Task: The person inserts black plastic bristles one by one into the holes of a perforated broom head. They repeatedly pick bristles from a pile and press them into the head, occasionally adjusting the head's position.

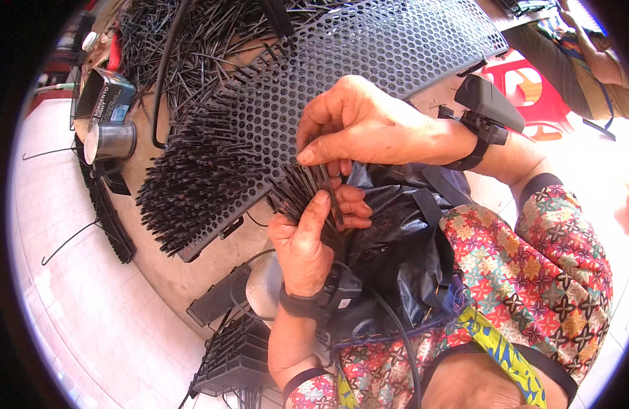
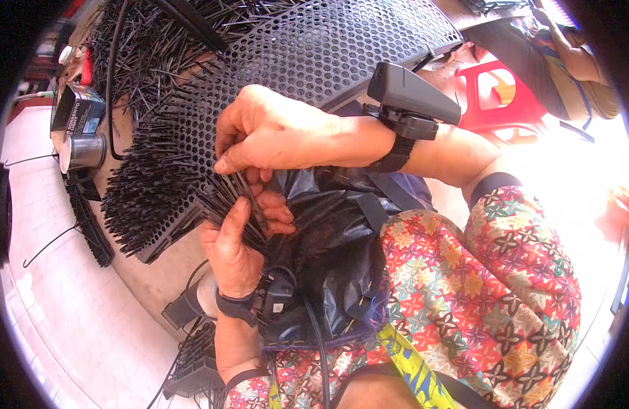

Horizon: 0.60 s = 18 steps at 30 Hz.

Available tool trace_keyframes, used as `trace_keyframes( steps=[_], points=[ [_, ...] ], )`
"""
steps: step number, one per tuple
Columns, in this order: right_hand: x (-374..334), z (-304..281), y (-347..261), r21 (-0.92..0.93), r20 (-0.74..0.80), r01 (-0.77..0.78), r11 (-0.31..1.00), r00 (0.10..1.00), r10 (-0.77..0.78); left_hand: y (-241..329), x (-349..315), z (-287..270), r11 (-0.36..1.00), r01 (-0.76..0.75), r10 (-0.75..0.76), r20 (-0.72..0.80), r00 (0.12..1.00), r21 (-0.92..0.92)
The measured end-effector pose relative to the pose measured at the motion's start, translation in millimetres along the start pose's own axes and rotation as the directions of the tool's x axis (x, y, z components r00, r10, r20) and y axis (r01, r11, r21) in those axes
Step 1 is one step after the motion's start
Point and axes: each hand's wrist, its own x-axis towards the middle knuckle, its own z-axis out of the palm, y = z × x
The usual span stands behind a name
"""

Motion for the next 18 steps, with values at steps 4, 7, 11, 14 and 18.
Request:
trace_keyframes(
  steps=[4, 7, 11, 14, 18],
  points=[
    [3.6, -15.3, -11.4, 0.01, -0.187, 0.139, 0.99, 0.973, -0.135, -2.3, 3.3, -6.4, 0.992, 0.025, -0.031, -0.045, 0.999, -0.12],
    [21.0, -32.6, -22.6, -0.142, -0.386, 0.389, 0.91, 0.825, -0.412, -6.2, 5.9, -10.4, 0.98, 0.071, -0.083, -0.06, 0.995, -0.186],
    [55.2, -35.0, -19.8, -0.474, -0.406, 0.585, 0.658, 0.518, -0.753, -10.4, 6.4, -10.9, 0.973, 0.098, -0.114, -0.069, 0.991, -0.21],
    [79.4, -33.2, -10.5, -0.543, -0.312, 0.643, 0.54, 0.443, -0.841, -11.4, 5.1, -10.6, 0.97, 0.099, -0.112, -0.051, 0.992, -0.221],
    [91.2, -31.0, -0.4, -0.607, -0.253, 0.63, 0.484, 0.425, -0.869, -13.1, 4.5, -10.4, 0.968, 0.113, -0.121, -0.024, 0.992, -0.226]
  ],
)
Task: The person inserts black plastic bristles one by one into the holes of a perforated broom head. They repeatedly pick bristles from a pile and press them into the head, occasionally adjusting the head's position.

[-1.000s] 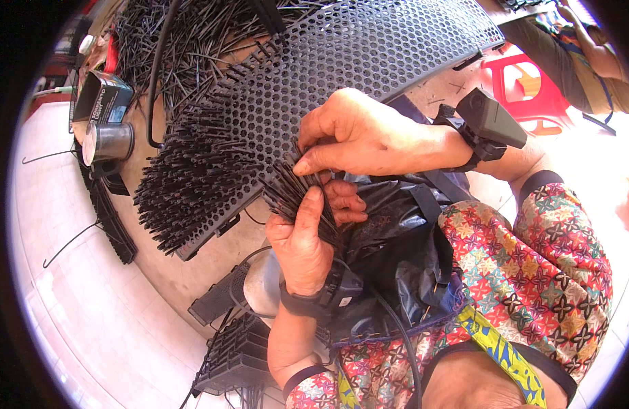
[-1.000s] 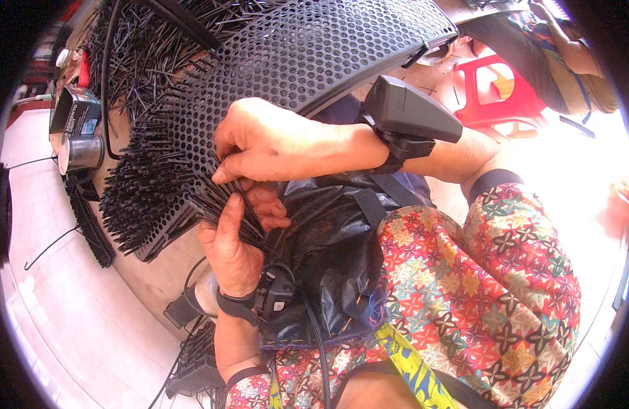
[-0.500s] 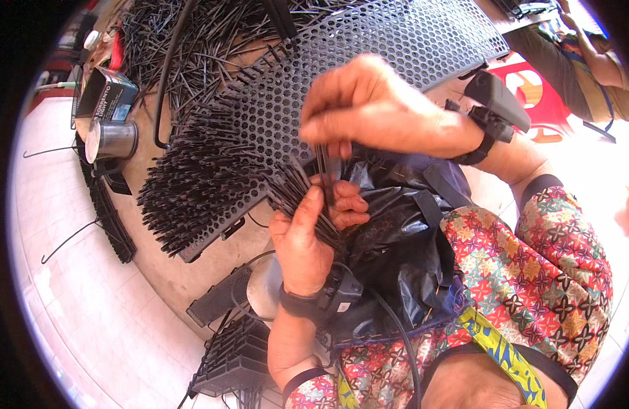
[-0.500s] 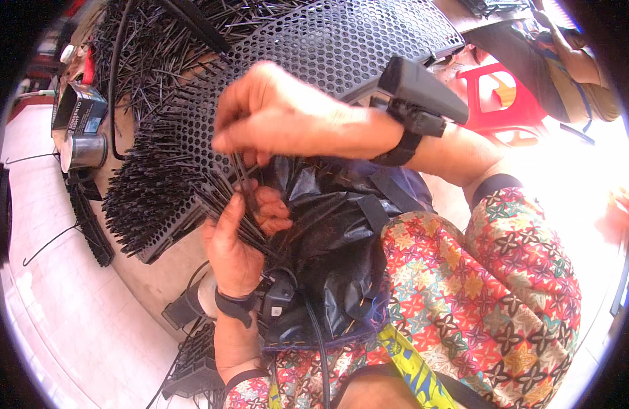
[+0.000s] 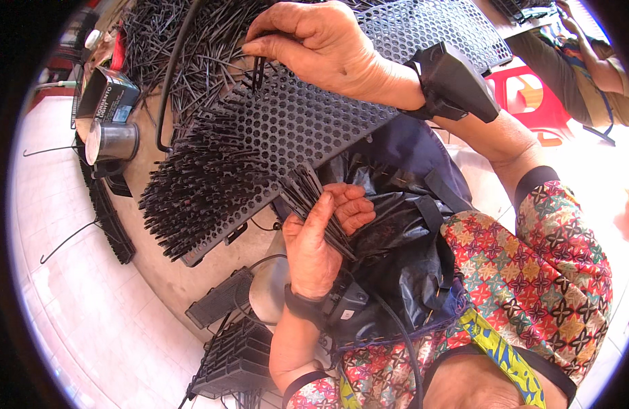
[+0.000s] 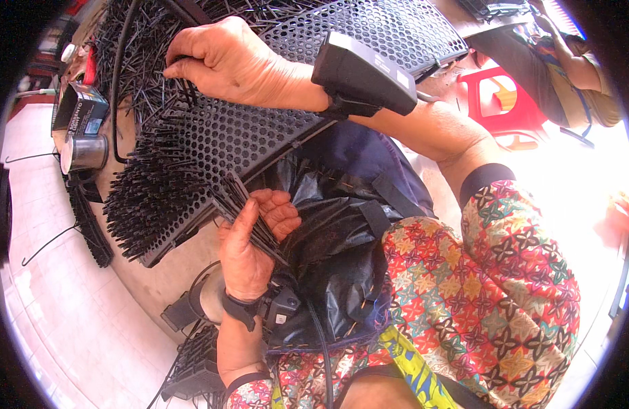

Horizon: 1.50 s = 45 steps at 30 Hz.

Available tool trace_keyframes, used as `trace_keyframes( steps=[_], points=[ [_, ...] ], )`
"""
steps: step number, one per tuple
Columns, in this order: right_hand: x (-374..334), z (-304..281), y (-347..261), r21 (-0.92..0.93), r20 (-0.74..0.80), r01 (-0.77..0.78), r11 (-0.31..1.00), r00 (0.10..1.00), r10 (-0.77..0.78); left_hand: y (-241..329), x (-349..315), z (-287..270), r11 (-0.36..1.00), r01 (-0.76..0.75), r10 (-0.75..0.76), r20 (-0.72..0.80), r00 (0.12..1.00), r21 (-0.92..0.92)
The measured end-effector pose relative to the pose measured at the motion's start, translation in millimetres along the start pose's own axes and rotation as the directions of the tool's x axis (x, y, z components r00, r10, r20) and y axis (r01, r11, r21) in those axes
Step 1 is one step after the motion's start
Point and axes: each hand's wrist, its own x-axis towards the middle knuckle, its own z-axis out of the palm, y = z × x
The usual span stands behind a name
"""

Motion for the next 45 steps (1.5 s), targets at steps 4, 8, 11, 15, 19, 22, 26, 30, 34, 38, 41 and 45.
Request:
trace_keyframes(
  steps=[4, 8, 11, 15, 19, 22, 26, 30, 34, 38, 41, 45],
  points=[
    [6.4, 1.1, 3.9, -0.011, 0.076, 0.071, 0.997, 0.995, -0.07, -0.6, 1.2, -1.2, 1.0, 0.004, -0.004, 0.032, 0.999, -0.006],
    [9.1, 4.0, 2.2, -0.025, 0.108, 0.061, 0.998, 0.992, -0.058, -1.2, 0.9, -1.5, 1.0, -0.002, 0.002, 0.028, 1.0, 0.02],
    [6.3, 6.7, -1.5, -0.095, 0.185, 0.057, 0.994, 0.982, -0.039, -1.6, 1.0, -1.6, 0.999, -0.006, 0.005, 0.022, 1.0, 0.049],
    [10.9, 10.9, -5.4, -0.135, 0.318, 0.159, 0.978, 0.942, -0.109, -1.9, 1.9, -2.1, 1.0, 0.001, -0.002, 0.035, 0.999, 0.008],
    [24.1, 18.4, -8.8, -0.326, 0.485, 0.205, 0.923, 0.874, -0.023, -2.1, 1.9, -1.4, 1.0, 0.012, -0.013, 0.018, 1.0, 0.013],
    [32.5, 28.5, -10.3, -0.246, 0.431, 0.221, 0.944, 0.897, -0.098, -2.0, 0.5, 0.3, 0.999, 0.042, -0.042, 0.009, 0.999, 0.008],
    [39.7, 32.9, -5.3, -0.241, 0.589, 0.291, 0.926, 0.802, -0.099, -1.1, 1.8, 0.6, 0.996, 0.073, -0.074, 0.037, 0.997, 0.044],
    [43.3, 37.0, -3.0, -0.202, 0.611, 0.333, 0.921, 0.778, -0.147, -0.9, 1.4, -0.1, 0.991, 0.046, -0.051, 0.038, 0.998, 0.129],
    [30.3, 26.8, -11.6, -0.285, 0.562, 0.309, 0.907, 0.82, -0.103, -0.8, 2.8, -2.2, 0.991, 0.032, -0.036, 0.035, 0.999, 0.129],
    [13.0, 12.6, -16.1, -0.335, 0.546, 0.413, 0.847, 0.818, -0.183, -0.3, 3.5, -3.7, 0.995, 0.035, -0.04, 0.052, 0.998, 0.089],
    [13.0, 16.3, -12.3, -0.369, 0.548, 0.438, 0.819, 0.815, -0.189, 0.9, 3.6, -3.2, 0.996, 0.021, -0.027, 0.071, 0.997, 0.09],
    [7.5, 8.6, -18.4, -0.306, 0.271, 0.368, 0.878, 0.918, -0.29, 0.7, 1.5, -0.7, 0.997, 0.002, -0.006, 0.063, 0.998, 0.074]
  ],
)
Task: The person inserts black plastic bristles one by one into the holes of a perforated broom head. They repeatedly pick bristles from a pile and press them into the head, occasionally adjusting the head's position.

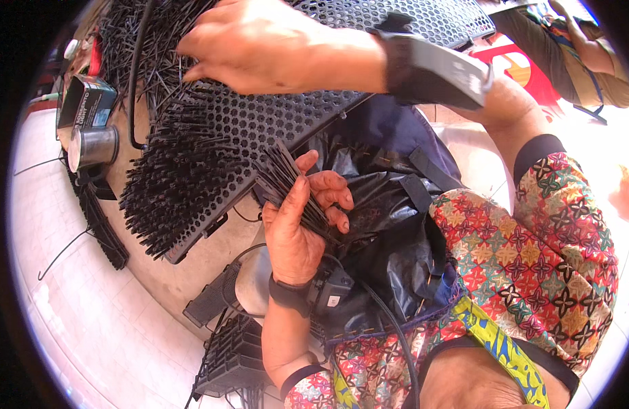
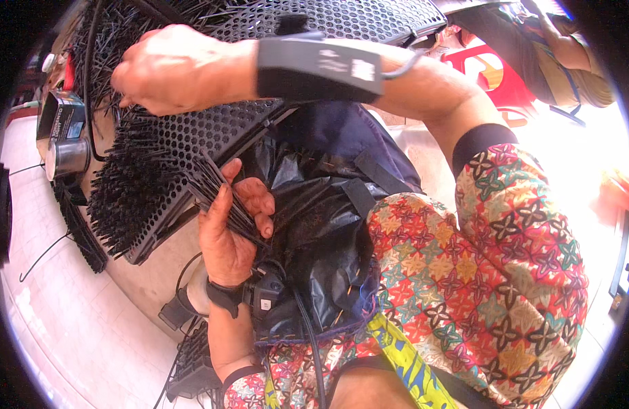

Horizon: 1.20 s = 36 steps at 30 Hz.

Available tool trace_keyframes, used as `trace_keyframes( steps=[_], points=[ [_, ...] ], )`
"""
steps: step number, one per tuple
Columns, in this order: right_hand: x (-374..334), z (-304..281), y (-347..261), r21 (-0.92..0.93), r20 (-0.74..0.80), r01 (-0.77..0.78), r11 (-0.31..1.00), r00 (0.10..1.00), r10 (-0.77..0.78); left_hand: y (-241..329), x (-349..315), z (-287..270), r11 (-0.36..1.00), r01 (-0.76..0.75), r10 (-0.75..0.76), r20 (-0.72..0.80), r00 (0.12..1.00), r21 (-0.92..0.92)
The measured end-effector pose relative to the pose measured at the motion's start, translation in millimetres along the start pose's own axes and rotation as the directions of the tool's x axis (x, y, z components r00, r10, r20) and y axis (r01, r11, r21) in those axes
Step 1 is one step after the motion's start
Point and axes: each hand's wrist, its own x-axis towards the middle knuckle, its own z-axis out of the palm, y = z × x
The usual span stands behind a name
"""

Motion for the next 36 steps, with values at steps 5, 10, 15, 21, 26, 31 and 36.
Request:
trace_keyframes(
  steps=[5, 10, 15, 21, 26, 31, 36],
  points=[
    [-42.1, -48.7, -41.4, 0.237, 0.409, -0.572, 0.785, 0.792, 0.454, -1.4, -1.9, -0.4, 0.999, -0.048, 0.048, 0.04, 0.998, -0.015],
    [-55.2, -59.8, -66.1, 0.318, 0.728, -0.894, 0.315, 0.443, 0.523, -3.4, 0.4, 0.2, 0.991, -0.125, 0.118, 0.147, 0.982, 0.041],
    [-59.7, -61.4, -70.8, 0.405, 0.765, -0.898, 0.17, 0.435, 0.475, -1.9, -5.0, 6.9, 0.972, -0.116, 0.094, 0.115, 0.989, 0.203],
    [-63.8, -62.2, -67.5, 0.49, 0.651, -0.85, 0.195, 0.505, 0.566, -3.3, -6.5, 13.8, 0.976, -0.104, 0.112, -0.032, 0.993, 0.192],
    [-67.3, -62.3, -65.1, 0.566, 0.62, -0.824, 0.022, 0.443, 0.648, -4.0, -3.7, 9.6, 0.957, -0.172, 0.182, -0.022, 0.983, 0.234],
    [-71.8, -60.8, -72.3, 0.636, 0.627, -0.752, -0.171, 0.375, 0.683, -4.7, -8.9, 10.6, 0.949, -0.202, 0.205, 0.015, 0.979, 0.241],
    [-75.0, -65.8, -71.7, 0.573, 0.694, -0.807, -0.143, 0.385, 0.609, -1.9, -11.5, 15.6, 0.962, -0.144, 0.141, 0.029, 0.99, 0.231]
  ],
)
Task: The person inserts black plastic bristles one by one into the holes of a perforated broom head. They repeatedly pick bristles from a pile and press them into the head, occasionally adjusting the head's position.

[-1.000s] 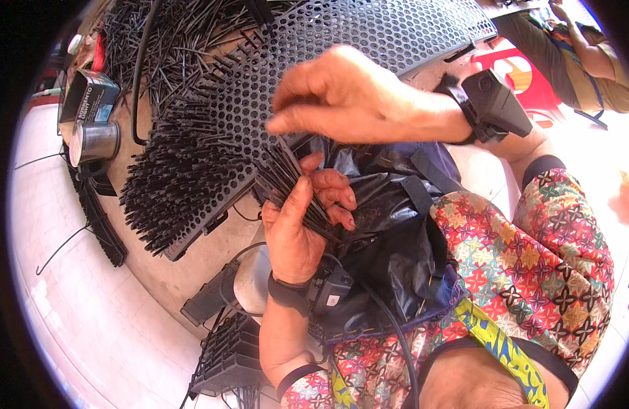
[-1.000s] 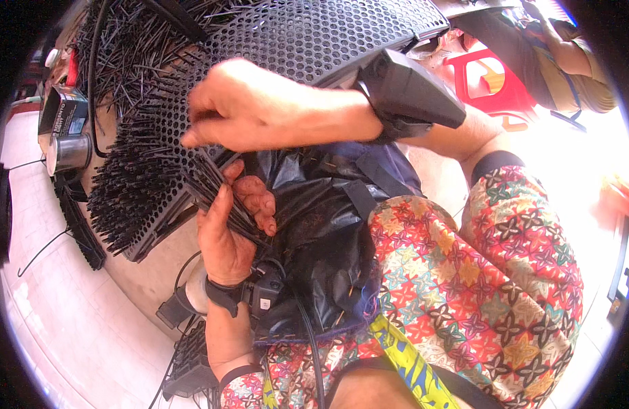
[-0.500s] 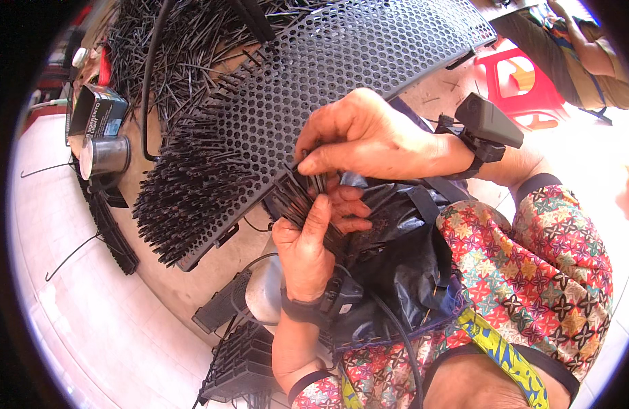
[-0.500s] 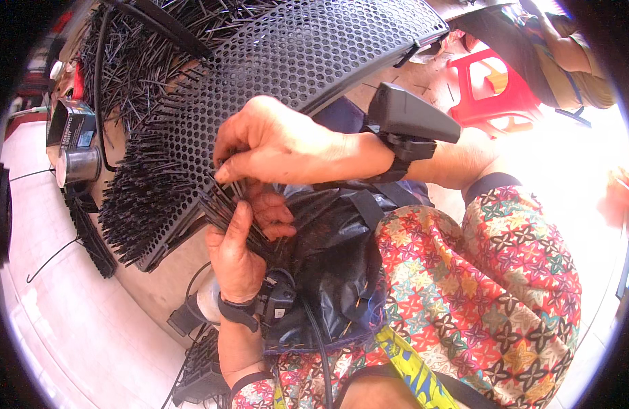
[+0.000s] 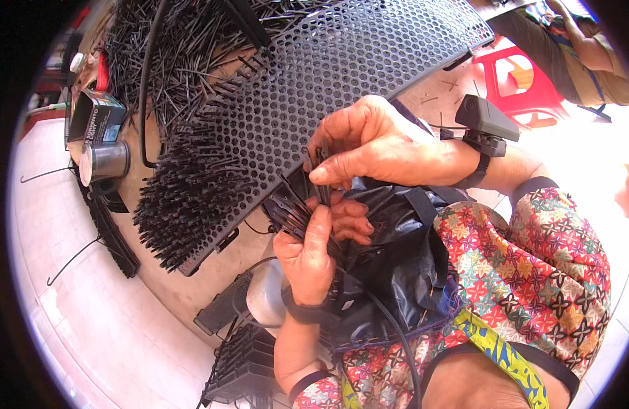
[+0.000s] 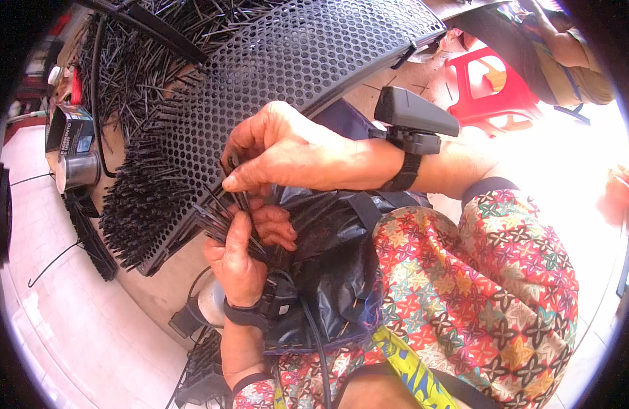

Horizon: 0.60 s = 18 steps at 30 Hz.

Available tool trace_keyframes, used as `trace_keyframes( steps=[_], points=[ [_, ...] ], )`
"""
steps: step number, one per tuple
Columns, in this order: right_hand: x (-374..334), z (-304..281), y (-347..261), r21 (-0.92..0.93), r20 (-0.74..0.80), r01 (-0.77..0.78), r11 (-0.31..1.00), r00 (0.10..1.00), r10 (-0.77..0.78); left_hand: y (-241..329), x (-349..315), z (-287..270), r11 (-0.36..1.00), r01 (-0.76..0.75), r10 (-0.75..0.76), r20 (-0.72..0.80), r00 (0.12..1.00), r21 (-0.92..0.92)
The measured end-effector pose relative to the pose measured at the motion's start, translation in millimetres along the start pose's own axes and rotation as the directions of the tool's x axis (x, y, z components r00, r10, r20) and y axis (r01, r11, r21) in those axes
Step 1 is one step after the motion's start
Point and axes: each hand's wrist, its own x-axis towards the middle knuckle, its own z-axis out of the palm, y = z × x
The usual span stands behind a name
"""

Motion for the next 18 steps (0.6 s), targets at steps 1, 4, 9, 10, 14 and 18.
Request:
trace_keyframes(
  steps=[1, 4, 9, 10, 14, 18],
  points=[
    [-0.8, -0.9, -0.8, -0.024, 0.013, -0.016, 1.0, 1.0, 0.016, 0.0, -0.2, 1.2, 1.0, 0.001, -0.001, 0.008, 1.0, -0.008],
    [-3.4, -1.6, -5.3, -0.045, 0.016, 0.069, 0.997, 0.998, -0.068, -1.6, 2.5, 2.5, 0.998, -0.035, 0.032, -0.051, 0.998, -0.056],
    [2.1, -10.6, -21.4, -0.015, -0.072, 0.145, 0.989, 0.987, -0.146, -5.9, 6.1, -1.3, 0.987, -0.086, 0.062, -0.168, 0.984, -0.139],
    [6.6, -15.4, -25.2, -0.034, -0.105, 0.2, 0.979, 0.974, -0.202, -6.9, 6.7, -2.8, 0.987, -0.076, 0.056, -0.142, 0.988, -0.141],
    [41.1, -29.9, -31.5, 0.324, -0.297, 0.419, 0.848, 0.896, -0.33, -10.4, 8.1, -8.2, 0.987, -0.035, 0.024, -0.073, 0.997, -0.155],
    [73.5, -32.7, -23.5, 0.114, -0.412, 0.559, 0.821, 0.779, -0.473, -13.9, 8.8, -10.4, 0.985, -0.009, -0.003, -0.066, 0.998, -0.172]
  ],
)
